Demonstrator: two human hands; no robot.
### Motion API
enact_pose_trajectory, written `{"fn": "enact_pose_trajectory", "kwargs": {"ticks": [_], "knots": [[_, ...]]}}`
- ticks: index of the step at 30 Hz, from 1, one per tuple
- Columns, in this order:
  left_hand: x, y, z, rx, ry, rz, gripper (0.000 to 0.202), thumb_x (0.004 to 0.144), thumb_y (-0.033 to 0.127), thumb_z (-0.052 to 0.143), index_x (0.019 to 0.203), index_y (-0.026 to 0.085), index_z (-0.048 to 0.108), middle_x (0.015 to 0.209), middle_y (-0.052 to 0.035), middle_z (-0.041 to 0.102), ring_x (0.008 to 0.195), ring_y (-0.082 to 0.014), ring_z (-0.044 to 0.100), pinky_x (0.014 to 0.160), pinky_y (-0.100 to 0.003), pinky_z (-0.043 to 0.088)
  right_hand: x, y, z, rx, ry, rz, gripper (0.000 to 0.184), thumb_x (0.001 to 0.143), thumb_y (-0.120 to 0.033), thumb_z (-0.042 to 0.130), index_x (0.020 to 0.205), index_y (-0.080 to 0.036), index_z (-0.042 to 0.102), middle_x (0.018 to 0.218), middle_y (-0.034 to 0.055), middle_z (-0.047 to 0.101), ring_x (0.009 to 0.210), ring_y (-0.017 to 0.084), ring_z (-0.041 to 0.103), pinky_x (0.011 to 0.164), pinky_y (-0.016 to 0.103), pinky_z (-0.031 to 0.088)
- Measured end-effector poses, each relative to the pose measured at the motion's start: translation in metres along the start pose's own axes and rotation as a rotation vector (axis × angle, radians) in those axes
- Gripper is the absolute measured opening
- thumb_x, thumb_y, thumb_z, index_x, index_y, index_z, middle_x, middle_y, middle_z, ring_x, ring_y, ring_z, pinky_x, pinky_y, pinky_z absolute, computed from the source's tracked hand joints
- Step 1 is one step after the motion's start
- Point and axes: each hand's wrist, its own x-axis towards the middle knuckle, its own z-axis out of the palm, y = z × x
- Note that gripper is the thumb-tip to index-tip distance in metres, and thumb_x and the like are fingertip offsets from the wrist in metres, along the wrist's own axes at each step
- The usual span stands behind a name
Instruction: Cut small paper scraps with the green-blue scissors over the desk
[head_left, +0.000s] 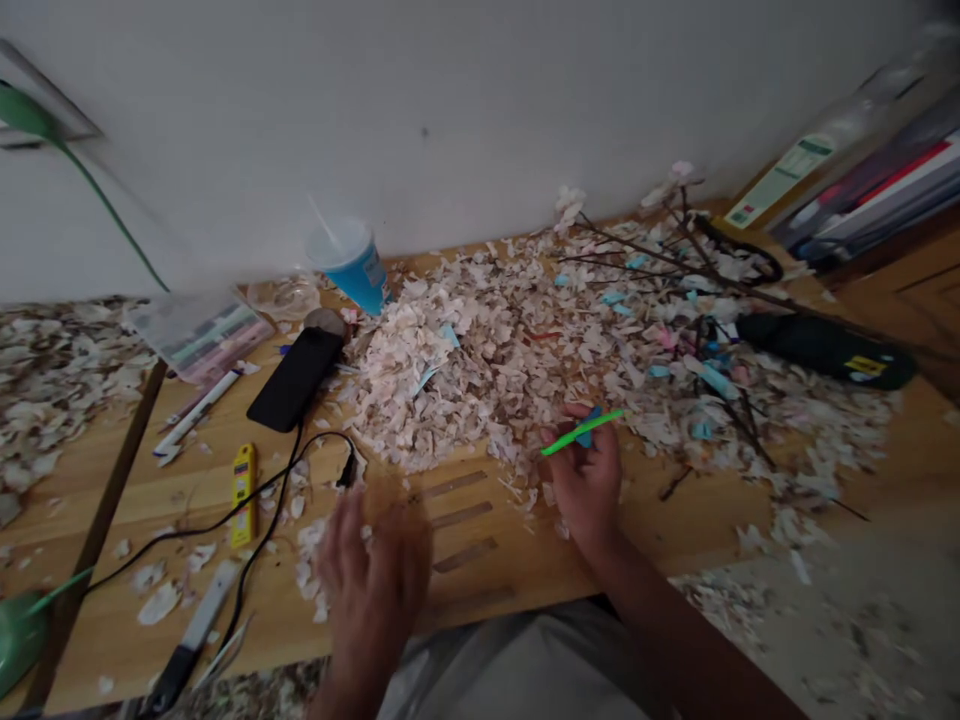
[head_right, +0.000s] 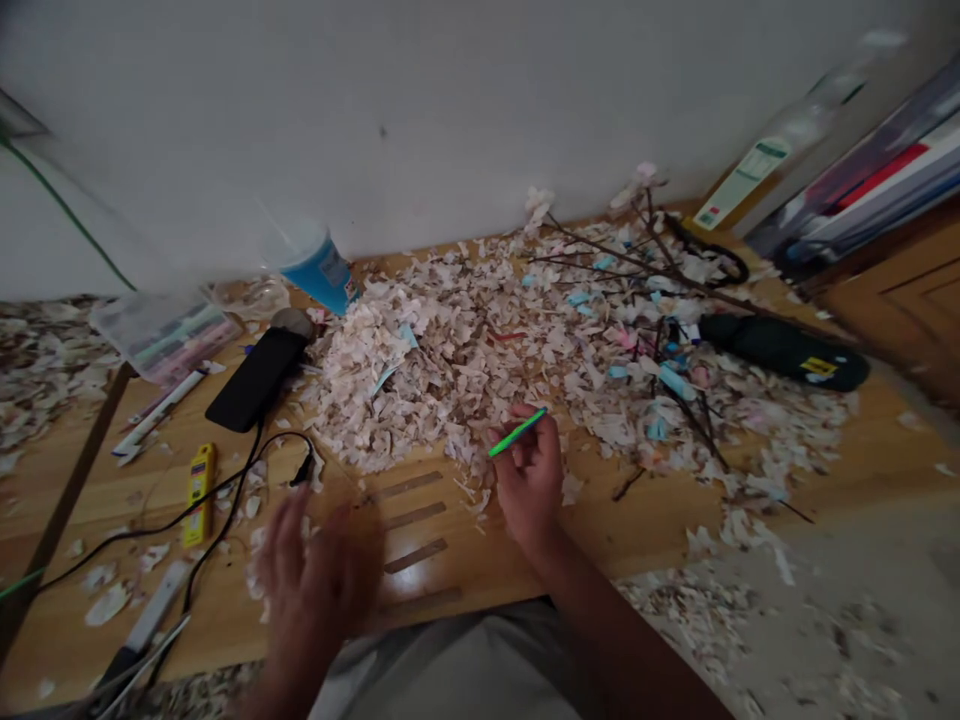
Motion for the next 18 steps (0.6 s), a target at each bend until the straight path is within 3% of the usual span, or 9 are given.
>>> {"fn": "enact_pose_trajectory", "kwargs": {"ticks": [2, 5, 8, 14, 18], "knots": [[0.027, 0.027, 0.016, -0.327, -0.145, 0.06, 0.042, 0.09, 0.016, 0.058, 0.131, 0.025, 0.06, 0.143, -0.0125, 0.056, 0.134, -0.0295, 0.051, 0.111, -0.05, 0.041, -0.001, 0.0, 0.0, -0.03, -0.026, 0.001, 0.035, 0.081, -0.035, 0.076, 0.111, -0.025, 0.06, 0.083, -0.0017, 0.061, 0.067, 0.013, 0.058, 0.058, 0.023, 0.051], [0.072, 0.066, 0.045, -0.787, -0.227, -0.16, 0.035, 0.092, 0.023, 0.06, 0.127, 0.024, 0.062, 0.119, -0.0114, 0.068, 0.105, -0.022, 0.066, 0.092, -0.037, 0.053, -0.002, 0.001, -0.001, -0.032, -0.045, 0.002, 0.038, 0.081, -0.035, 0.075, 0.114, -0.025, 0.059, 0.084, -0.0015, 0.061, 0.068, 0.013, 0.06, 0.058, 0.024, 0.051], [0.103, 0.093, 0.072, -1.124, -0.262, -0.296, 0.035, 0.083, 0.026, 0.073, 0.118, 0.022, 0.069, 0.109, -0.011, 0.07, 0.087, -0.0179, 0.067, 0.076, -0.028, 0.054, -0.002, 0.005, -0.002, -0.028, -0.032, -0.003, 0.04, 0.081, -0.034, 0.075, 0.116, -0.025, 0.058, 0.094, 0.0021, 0.066, 0.075, 0.016, 0.065, 0.061, 0.025, 0.054], [0.115, 0.099, 0.1, -1.359, -0.317, -0.503, 0.02, 0.074, 0.024, 0.079, 0.093, 0.019, 0.075, 0.086, -0.0066, 0.074, 0.078, -0.0162, 0.067, 0.073, -0.026, 0.052, 0.002, 0.005, 0.002, 0.032, -0.011, -0.027, 0.041, 0.082, -0.029, 0.073, 0.119, -0.025, 0.057, 0.101, 0.0056, 0.07, 0.086, 0.018, 0.071, 0.075, 0.031, 0.059], [0.115, 0.095, 0.105, -1.417, -0.244, -0.558, 0.016, 0.075, 0.029, 0.078, 0.084, 0.017, 0.071, 0.079, -0.004, 0.072, 0.072, -0.0135, 0.066, 0.069, -0.024, 0.051, 0.003, 0.002, 0.002, -0.003, -0.018, -0.028, 0.038, 0.083, -0.031, 0.073, 0.117, -0.025, 0.058, 0.097, 0.0049, 0.071, 0.084, 0.018, 0.071, 0.073, 0.031, 0.059]]}}
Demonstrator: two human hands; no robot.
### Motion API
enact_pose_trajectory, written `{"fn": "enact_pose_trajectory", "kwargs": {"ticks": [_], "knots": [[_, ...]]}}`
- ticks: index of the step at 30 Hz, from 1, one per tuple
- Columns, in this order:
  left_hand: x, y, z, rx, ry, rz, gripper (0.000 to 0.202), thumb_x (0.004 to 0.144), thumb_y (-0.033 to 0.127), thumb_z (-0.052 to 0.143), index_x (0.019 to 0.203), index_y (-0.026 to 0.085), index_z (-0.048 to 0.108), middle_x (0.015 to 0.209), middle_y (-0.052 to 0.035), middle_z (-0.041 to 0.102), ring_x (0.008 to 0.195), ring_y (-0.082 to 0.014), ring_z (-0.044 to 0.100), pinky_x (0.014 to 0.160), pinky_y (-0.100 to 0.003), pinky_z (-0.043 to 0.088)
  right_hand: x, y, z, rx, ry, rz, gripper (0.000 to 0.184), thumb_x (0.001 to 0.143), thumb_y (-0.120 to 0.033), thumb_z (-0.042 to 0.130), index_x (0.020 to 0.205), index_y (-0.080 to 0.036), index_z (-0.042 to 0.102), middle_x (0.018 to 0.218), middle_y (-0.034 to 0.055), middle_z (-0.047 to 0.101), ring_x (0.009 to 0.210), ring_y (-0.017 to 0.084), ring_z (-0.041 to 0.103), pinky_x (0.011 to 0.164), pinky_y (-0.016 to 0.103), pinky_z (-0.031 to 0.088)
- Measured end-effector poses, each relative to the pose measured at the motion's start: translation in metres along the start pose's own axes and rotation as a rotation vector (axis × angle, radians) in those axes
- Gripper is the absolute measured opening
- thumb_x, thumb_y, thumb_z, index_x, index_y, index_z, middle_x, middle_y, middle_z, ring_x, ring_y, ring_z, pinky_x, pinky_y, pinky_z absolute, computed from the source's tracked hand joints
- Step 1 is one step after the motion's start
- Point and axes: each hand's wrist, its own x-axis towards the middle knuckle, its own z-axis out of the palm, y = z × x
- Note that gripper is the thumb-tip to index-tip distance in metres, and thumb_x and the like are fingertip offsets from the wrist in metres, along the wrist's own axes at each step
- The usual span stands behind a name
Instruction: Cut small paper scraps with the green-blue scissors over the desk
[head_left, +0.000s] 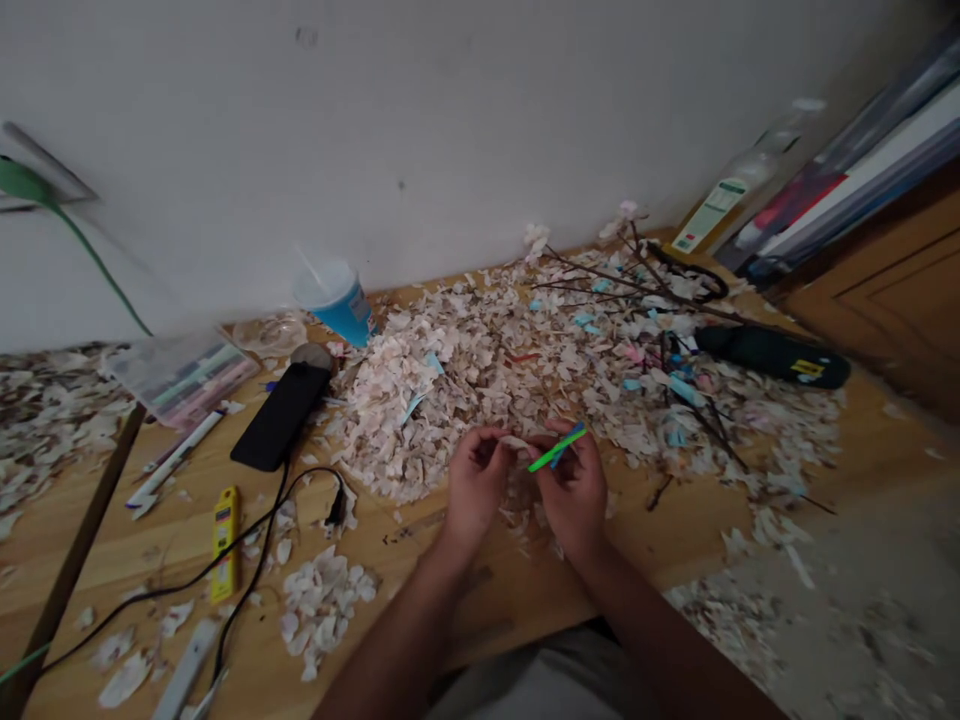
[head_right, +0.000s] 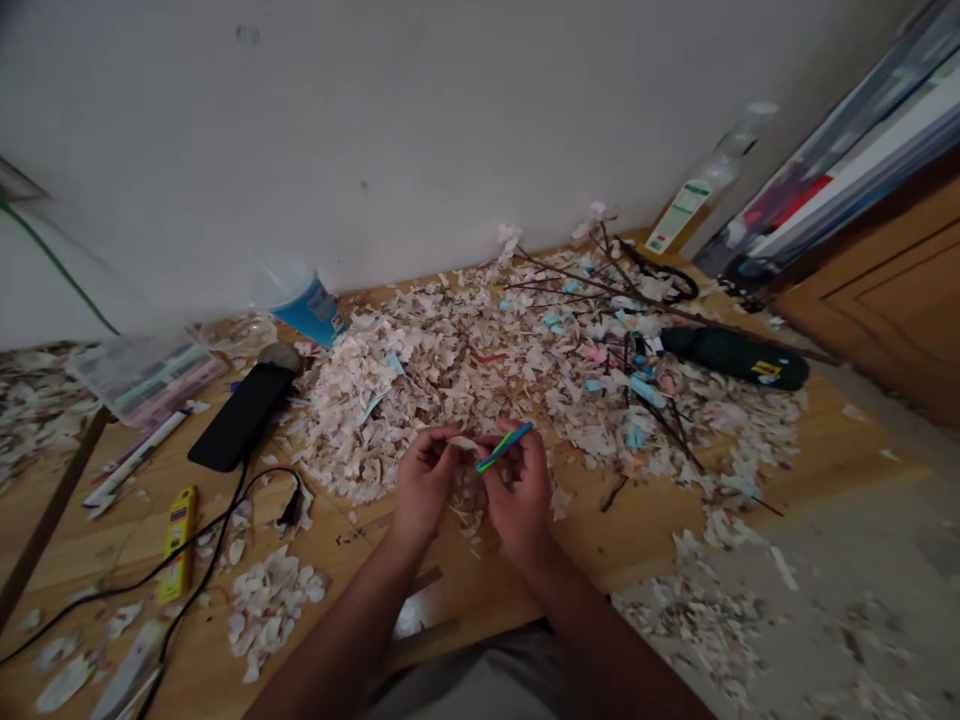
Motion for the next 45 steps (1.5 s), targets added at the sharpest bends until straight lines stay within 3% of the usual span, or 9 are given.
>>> {"fn": "enact_pose_trajectory", "kwargs": {"ticks": [4, 7, 11, 14, 19, 28, 32, 39, 45], "knots": [[0.002, -0.001, -0.003, -0.181, 0.042, -0.019, 0.027, 0.073, 0.034, 0.081, 0.08, 0.017, 0.061, 0.079, -0.0029, 0.073, 0.064, -0.011, 0.065, 0.064, -0.022, 0.05, -0.002, 0.006, -0.004, -0.099, -0.024, -0.056, 0.033, 0.085, -0.033, 0.072, 0.115, -0.024, 0.061, 0.104, 0.0064, 0.071, 0.09, 0.02, 0.07, 0.078, 0.034, 0.058], [0.004, 0.002, -0.007, -0.408, 0.082, -0.108, 0.036, 0.068, 0.032, 0.086, 0.086, 0.018, 0.058, 0.077, -0.0015, 0.074, 0.062, -0.0115, 0.067, 0.064, -0.023, 0.052, -0.002, 0.012, -0.005, -0.22, -0.171, -0.168, 0.029, 0.088, -0.029, 0.066, 0.117, -0.026, 0.063, 0.109, 0.0069, 0.07, 0.096, 0.023, 0.068, 0.082, 0.037, 0.057], [0.01, 0.008, -0.013, -0.609, 0.148, -0.192, 0.046, 0.063, 0.023, 0.089, 0.101, 0.018, 0.065, 0.085, -0.0022, 0.077, 0.076, -0.0133, 0.073, 0.074, -0.023, 0.055, -0.001, 0.014, -0.003, -0.386, -0.301, -0.387, 0.041, 0.088, -0.024, 0.061, 0.129, -0.028, 0.057, 0.113, 0.0086, 0.068, 0.104, 0.027, 0.064, 0.087, 0.043, 0.055], [0.012, 0.009, -0.015, -0.651, 0.183, -0.219, 0.035, 0.063, 0.024, 0.089, 0.09, 0.017, 0.067, 0.088, -0.003, 0.077, 0.079, -0.0142, 0.074, 0.075, -0.024, 0.056, 0.0, 0.014, -0.001, -0.512, -0.295, -0.49, 0.05, 0.087, -0.021, 0.06, 0.135, -0.028, 0.051, 0.118, 0.01, 0.065, 0.11, 0.03, 0.059, 0.094, 0.051, 0.051], [0.011, 0.007, -0.015, -0.67, 0.186, -0.2, 0.03, 0.063, 0.026, 0.089, 0.084, 0.017, 0.069, 0.081, 0.0004, 0.074, 0.075, -0.0097, 0.071, 0.076, -0.02, 0.055, -0.001, 0.017, 0.001, -0.666, -0.251, -0.49, 0.049, 0.082, -0.023, 0.061, 0.13, -0.021, 0.051, 0.117, 0.0144, 0.062, 0.108, 0.034, 0.053, 0.094, 0.056, 0.048], [0.007, 0.004, -0.012, -0.573, 0.146, -0.183, 0.038, 0.057, 0.033, 0.093, 0.084, 0.018, 0.07, 0.067, 0.0045, 0.067, 0.055, -0.0062, 0.059, 0.053, -0.017, 0.044, -0.002, 0.02, 0.003, -0.734, -0.291, -0.495, 0.04, 0.081, -0.026, 0.063, 0.119, -0.019, 0.055, 0.105, 0.0133, 0.064, 0.1, 0.034, 0.055, 0.088, 0.051, 0.047], [0.005, 0.005, -0.009, -0.577, 0.159, -0.177, 0.042, 0.051, 0.034, 0.096, 0.078, 0.016, 0.07, 0.069, 0.0034, 0.069, 0.057, -0.006, 0.06, 0.055, -0.016, 0.045, -0.002, 0.02, 0.003, -0.749, -0.289, -0.487, 0.037, 0.081, -0.026, 0.061, 0.117, -0.019, 0.056, 0.103, 0.0127, 0.065, 0.099, 0.033, 0.056, 0.088, 0.049, 0.047], [0.002, 0.008, -0.009, -0.718, 0.141, -0.223, 0.04, 0.05, 0.029, 0.096, 0.076, 0.018, 0.068, 0.068, 0.0052, 0.068, 0.057, -0.0059, 0.059, 0.056, -0.016, 0.046, -0.001, 0.022, 0.001, -0.761, -0.329, -0.492, 0.041, 0.081, -0.025, 0.059, 0.12, -0.016, 0.056, 0.107, 0.0147, 0.065, 0.101, 0.033, 0.055, 0.088, 0.049, 0.046], [0.003, 0.005, -0.009, -0.696, 0.122, -0.224, 0.038, 0.05, 0.031, 0.096, 0.077, 0.017, 0.072, 0.069, 0.0035, 0.069, 0.061, -0.0074, 0.062, 0.063, -0.018, 0.049, -0.001, 0.02, 0.003, -0.75, -0.343, -0.506, 0.037, 0.08, -0.023, 0.058, 0.116, -0.016, 0.056, 0.104, 0.0155, 0.064, 0.099, 0.034, 0.055, 0.088, 0.051, 0.047]]}}
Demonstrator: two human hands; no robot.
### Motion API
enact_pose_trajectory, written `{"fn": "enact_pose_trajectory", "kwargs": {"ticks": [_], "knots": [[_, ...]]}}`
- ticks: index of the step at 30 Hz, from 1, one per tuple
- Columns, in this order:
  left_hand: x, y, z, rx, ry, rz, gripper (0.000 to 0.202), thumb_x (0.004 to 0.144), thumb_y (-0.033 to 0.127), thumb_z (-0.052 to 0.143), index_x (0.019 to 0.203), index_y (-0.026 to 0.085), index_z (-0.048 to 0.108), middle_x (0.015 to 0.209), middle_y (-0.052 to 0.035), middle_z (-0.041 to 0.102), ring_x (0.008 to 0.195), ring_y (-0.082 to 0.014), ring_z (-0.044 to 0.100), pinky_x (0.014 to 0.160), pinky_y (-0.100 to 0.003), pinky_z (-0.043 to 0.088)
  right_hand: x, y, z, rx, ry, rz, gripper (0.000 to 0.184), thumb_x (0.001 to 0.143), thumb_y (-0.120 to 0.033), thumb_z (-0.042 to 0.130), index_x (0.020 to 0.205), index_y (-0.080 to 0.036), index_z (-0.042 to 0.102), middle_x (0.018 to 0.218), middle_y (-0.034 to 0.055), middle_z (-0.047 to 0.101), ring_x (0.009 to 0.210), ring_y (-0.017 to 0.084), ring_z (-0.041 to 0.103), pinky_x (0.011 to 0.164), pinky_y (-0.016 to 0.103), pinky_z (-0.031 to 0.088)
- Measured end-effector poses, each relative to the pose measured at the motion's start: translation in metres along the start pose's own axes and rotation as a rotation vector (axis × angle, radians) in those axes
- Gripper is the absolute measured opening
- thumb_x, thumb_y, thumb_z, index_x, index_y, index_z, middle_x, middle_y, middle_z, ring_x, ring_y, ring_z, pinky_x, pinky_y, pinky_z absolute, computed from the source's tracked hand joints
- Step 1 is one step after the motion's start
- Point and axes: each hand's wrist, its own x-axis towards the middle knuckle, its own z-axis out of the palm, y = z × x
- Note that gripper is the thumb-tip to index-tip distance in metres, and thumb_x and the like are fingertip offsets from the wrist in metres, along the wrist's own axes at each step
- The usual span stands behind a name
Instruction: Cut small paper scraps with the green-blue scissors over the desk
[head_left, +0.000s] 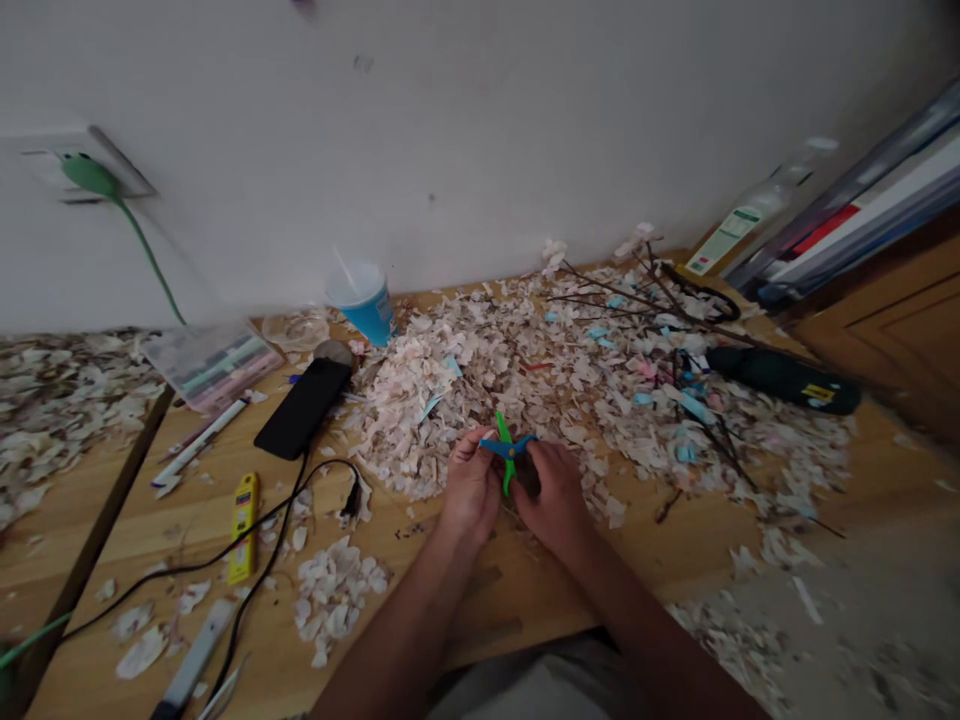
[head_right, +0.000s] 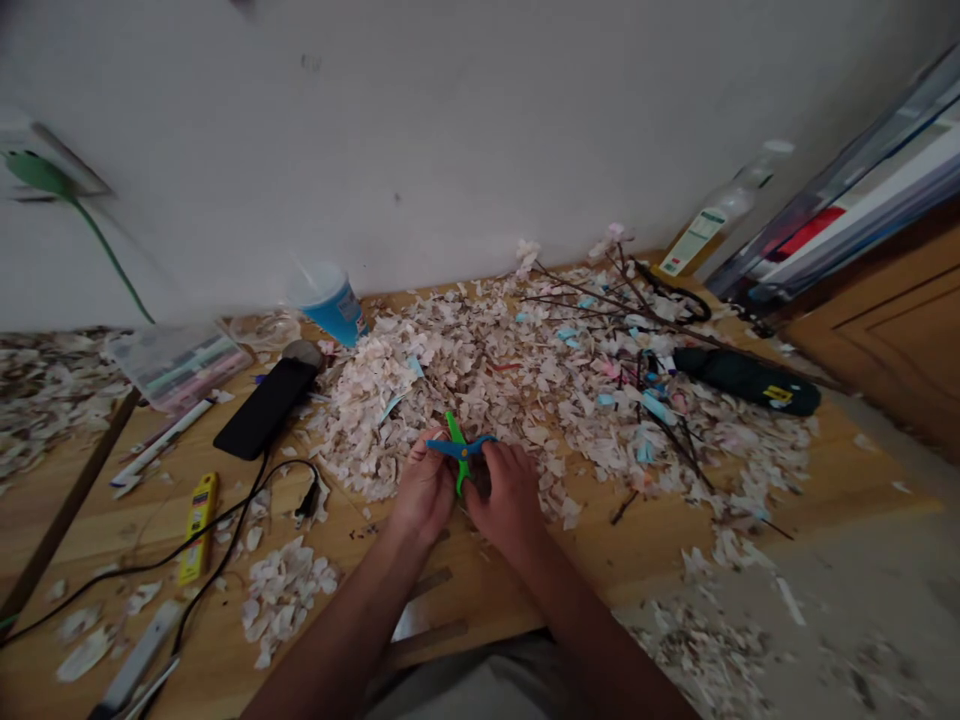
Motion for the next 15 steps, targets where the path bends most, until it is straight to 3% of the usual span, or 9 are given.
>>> {"fn": "enact_pose_trajectory", "kwargs": {"ticks": [15], "knots": [[0.0006, -0.0036, -0.0025, -0.002, -0.011, 0.002, 0.039, 0.052, 0.031, 0.095, 0.078, 0.018, 0.07, 0.07, 0.0031, 0.069, 0.062, -0.008, 0.062, 0.065, -0.019, 0.049, -0.0013, 0.0057, 0.0035, 0.024, 0.002, 0.017, 0.036, 0.081, -0.024, 0.059, 0.116, -0.017, 0.057, 0.1, 0.0138, 0.065, 0.095, 0.033, 0.057, 0.085, 0.05, 0.049]]}}
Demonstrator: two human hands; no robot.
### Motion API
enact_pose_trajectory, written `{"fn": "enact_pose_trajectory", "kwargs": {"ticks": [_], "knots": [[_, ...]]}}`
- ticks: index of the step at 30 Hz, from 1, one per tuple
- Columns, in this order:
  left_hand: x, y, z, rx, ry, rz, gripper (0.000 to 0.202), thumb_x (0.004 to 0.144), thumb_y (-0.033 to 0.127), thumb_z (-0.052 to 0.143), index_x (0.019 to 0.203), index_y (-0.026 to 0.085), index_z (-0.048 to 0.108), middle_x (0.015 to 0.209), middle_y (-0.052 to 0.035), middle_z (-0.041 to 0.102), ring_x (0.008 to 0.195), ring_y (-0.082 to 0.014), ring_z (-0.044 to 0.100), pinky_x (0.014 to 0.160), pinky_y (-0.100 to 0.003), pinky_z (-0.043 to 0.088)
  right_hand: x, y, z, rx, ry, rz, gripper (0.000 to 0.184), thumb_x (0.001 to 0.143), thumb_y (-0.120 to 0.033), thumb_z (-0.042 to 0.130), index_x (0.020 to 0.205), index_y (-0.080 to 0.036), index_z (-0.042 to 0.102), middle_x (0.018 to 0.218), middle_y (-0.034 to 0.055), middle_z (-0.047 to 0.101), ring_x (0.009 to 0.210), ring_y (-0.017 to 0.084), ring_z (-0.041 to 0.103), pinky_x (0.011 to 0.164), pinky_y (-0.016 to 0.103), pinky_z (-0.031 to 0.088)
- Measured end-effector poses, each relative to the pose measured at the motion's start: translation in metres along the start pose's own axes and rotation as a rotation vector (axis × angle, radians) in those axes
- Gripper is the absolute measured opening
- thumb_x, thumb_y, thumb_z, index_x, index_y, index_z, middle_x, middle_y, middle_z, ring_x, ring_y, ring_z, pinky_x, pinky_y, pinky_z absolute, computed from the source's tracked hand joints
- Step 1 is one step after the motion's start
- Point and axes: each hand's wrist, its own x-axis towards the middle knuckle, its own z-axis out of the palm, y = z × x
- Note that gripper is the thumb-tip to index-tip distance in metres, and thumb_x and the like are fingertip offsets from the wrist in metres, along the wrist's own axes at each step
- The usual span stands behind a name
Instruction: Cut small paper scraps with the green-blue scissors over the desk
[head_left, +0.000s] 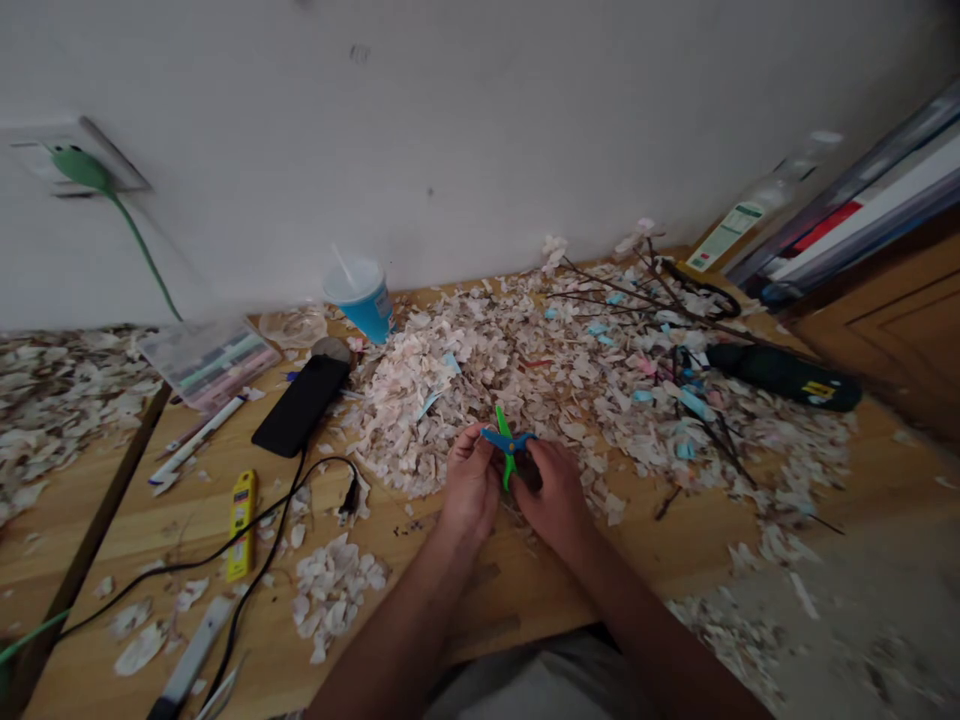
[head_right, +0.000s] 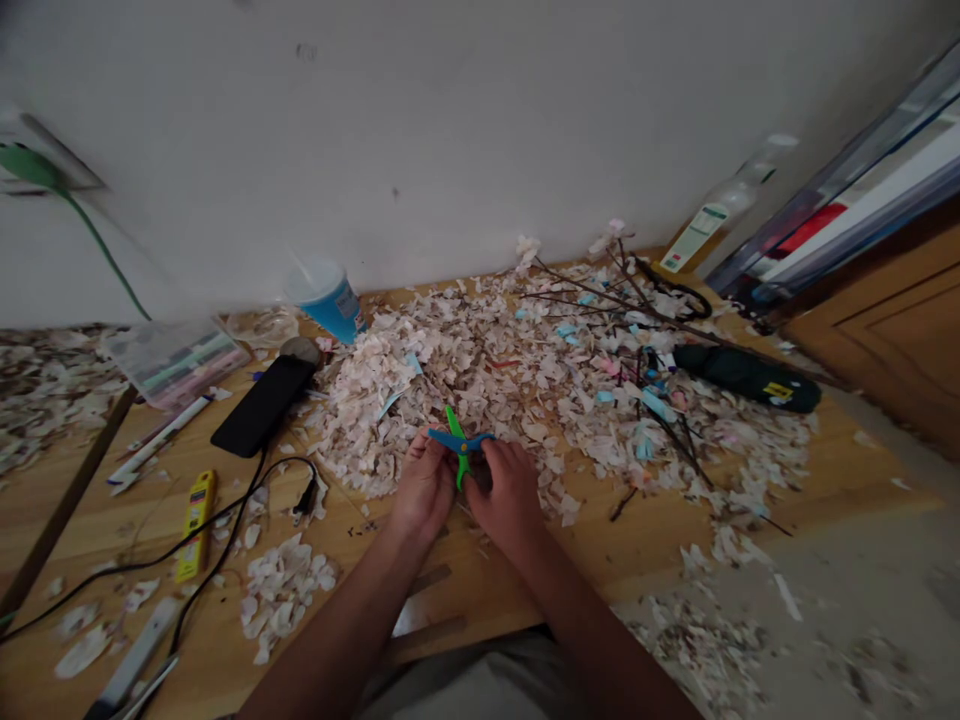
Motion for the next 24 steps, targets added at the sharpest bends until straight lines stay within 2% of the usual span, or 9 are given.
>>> {"fn": "enact_pose_trajectory", "kwargs": {"ticks": [5, 8, 12, 19, 24], "knots": [[0.0011, 0.0008, -0.001, 0.01, -0.001, 0.031, 0.037, 0.056, 0.031, 0.094, 0.08, 0.018, 0.07, 0.072, 0.0031, 0.07, 0.063, -0.0077, 0.062, 0.065, -0.019, 0.049, 0.0004, 0.0004, 0.001, 0.009, 0.023, -0.009, 0.038, 0.081, -0.023, 0.061, 0.118, -0.017, 0.056, 0.102, 0.0138, 0.066, 0.097, 0.033, 0.056, 0.087, 0.05, 0.049], [0.0026, 0.0037, -0.0001, 0.064, 0.011, 0.094, 0.036, 0.056, 0.032, 0.094, 0.08, 0.019, 0.071, 0.07, 0.003, 0.069, 0.059, -0.0075, 0.06, 0.059, -0.018, 0.047, 0.0014, -0.0004, 0.0, 0.029, 0.045, -0.011, 0.037, 0.081, -0.022, 0.061, 0.118, -0.018, 0.056, 0.102, 0.0133, 0.065, 0.099, 0.033, 0.054, 0.089, 0.05, 0.05], [0.0032, 0.0081, 0.0016, 0.149, -0.003, 0.176, 0.033, 0.057, 0.033, 0.093, 0.079, 0.019, 0.073, 0.073, 0.0014, 0.07, 0.064, -0.0074, 0.061, 0.063, -0.017, 0.049, 0.0024, -0.0018, -0.0022, 0.062, 0.075, -0.014, 0.037, 0.082, -0.021, 0.06, 0.118, -0.018, 0.054, 0.104, 0.0131, 0.064, 0.1, 0.032, 0.052, 0.091, 0.051, 0.049], [0.0007, 0.0078, 0.0034, 0.185, -0.004, 0.167, 0.033, 0.057, 0.036, 0.093, 0.079, 0.019, 0.074, 0.074, 0.0011, 0.071, 0.064, -0.0075, 0.061, 0.064, -0.017, 0.049, 0.0037, -0.0036, -0.0055, 0.062, 0.039, -0.017, 0.035, 0.079, -0.02, 0.061, 0.114, -0.02, 0.054, 0.103, 0.0115, 0.064, 0.097, 0.031, 0.053, 0.086, 0.047, 0.049], [0.0012, 0.0036, -0.0019, 0.245, -0.018, 0.177, 0.028, 0.064, 0.036, 0.089, 0.082, 0.019, 0.075, 0.078, -0.0002, 0.073, 0.068, -0.0091, 0.063, 0.067, -0.019, 0.049, 0.0041, -0.0044, -0.0068, 0.046, 0.01, -0.003, 0.036, 0.078, -0.02, 0.059, 0.114, -0.02, 0.055, 0.1, 0.0116, 0.064, 0.094, 0.031, 0.054, 0.082, 0.046, 0.049]]}}
